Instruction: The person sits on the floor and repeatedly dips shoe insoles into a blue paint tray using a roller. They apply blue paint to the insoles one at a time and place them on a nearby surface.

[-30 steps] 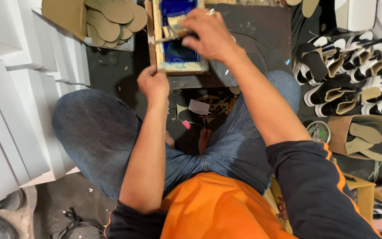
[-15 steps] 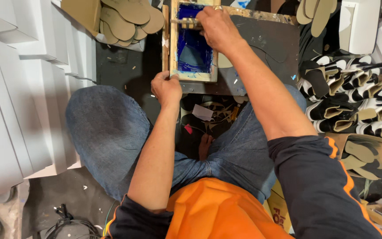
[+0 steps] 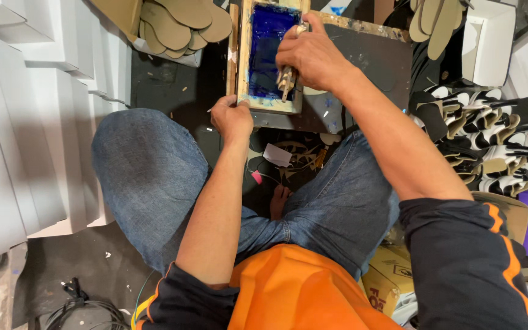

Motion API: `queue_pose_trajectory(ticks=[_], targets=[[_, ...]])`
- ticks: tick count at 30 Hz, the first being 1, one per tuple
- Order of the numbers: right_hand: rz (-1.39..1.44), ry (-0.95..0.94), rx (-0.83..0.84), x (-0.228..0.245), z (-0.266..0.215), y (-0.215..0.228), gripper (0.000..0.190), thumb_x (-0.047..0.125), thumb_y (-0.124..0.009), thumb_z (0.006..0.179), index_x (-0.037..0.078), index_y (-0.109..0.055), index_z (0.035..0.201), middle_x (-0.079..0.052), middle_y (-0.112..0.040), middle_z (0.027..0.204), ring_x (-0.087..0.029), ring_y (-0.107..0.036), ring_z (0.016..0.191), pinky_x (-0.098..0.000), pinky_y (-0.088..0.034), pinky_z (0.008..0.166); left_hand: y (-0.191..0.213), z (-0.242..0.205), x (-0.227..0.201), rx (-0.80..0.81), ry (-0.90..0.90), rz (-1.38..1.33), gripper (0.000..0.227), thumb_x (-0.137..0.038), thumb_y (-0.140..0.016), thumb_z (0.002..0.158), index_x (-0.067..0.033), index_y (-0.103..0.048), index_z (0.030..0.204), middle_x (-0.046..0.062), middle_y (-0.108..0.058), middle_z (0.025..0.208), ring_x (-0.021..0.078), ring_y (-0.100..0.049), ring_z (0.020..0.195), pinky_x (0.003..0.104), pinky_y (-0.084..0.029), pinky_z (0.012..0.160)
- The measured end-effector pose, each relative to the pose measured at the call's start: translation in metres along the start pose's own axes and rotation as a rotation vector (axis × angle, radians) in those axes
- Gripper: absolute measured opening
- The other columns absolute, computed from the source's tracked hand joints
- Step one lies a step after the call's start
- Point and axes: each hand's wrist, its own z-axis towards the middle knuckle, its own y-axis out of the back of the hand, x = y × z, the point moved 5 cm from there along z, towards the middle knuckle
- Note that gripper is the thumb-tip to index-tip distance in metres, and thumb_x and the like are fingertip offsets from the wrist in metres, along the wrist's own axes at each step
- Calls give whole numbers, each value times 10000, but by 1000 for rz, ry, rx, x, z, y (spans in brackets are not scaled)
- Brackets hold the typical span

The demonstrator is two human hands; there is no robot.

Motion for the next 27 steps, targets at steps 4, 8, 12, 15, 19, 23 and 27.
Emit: queue_pose_trajectory(ticks=[4, 8, 12, 15, 19, 23, 27], targets=[[-203, 50, 306, 21, 28, 13, 235, 19, -831, 784, 225, -719, 796, 84, -631, 738, -227, -649, 923, -590, -227, 1204, -2, 6, 7, -21, -43, 38, 264, -220, -775, 743, -119, -802, 985, 62, -786, 918, 261, -726, 923, 391, -545, 899], [-321, 158, 357, 24, 35, -2, 305, -12, -759, 900, 222, -627, 755, 37, -454, 652, -232, -444, 598, -453, -343, 947, 0, 3, 7, -24, 1, 31, 264, -234, -779, 743, -123, -803, 981, 40, -775, 865, 245, -719, 889, 383, -546, 875], [-318, 236, 309, 20, 33, -4, 292, -38, -727, 927, 213, -595, 856, 17, -484, 708, -228, -448, 603, -412, -352, 867, 2, -1, 4, -16, 22, -2, 272, -200, -793, 758, -88, -794, 1006, 70, -779, 927, 247, -730, 908, 385, -565, 852], [-244, 262, 200, 22, 44, 1, 318, -79, -741, 878, 174, -565, 800, -7, -471, 679, -235, -442, 594, -402, -344, 821, -3, 6, 8, -53, -41, 3, 253, -188, -801, 730, -97, -797, 967, 69, -793, 925, 237, -745, 912, 379, -565, 840], [-186, 217, 93, 21, 50, -1, 278, -79, -744, 906, 150, -601, 839, -18, -520, 700, -248, -468, 660, -394, -319, 804, 5, -4, -3, -38, 39, -44, 276, -199, -796, 738, -96, -805, 994, 52, -803, 911, 215, -752, 859, 350, -579, 840], [-244, 197, -61, 20, 49, -17, 343, -180, -646, 920, 129, -525, 832, -46, -479, 723, -241, -352, 583, -397, -316, 784, 11, -9, -10, -20, 50, -27, 254, -194, -787, 741, -112, -804, 980, 37, -787, 864, 219, -739, 844, 355, -573, 836], [-202, 56, -192, 19, 27, -22, 327, -183, -690, 806, 98, -536, 869, -51, -508, 811, -258, -435, 794, -414, -326, 768, 12, -13, -11, 7, 71, -34, 235, -206, -758, 764, -118, -806, 976, 39, -802, 905, 218, -750, 891, 375, -556, 834]])
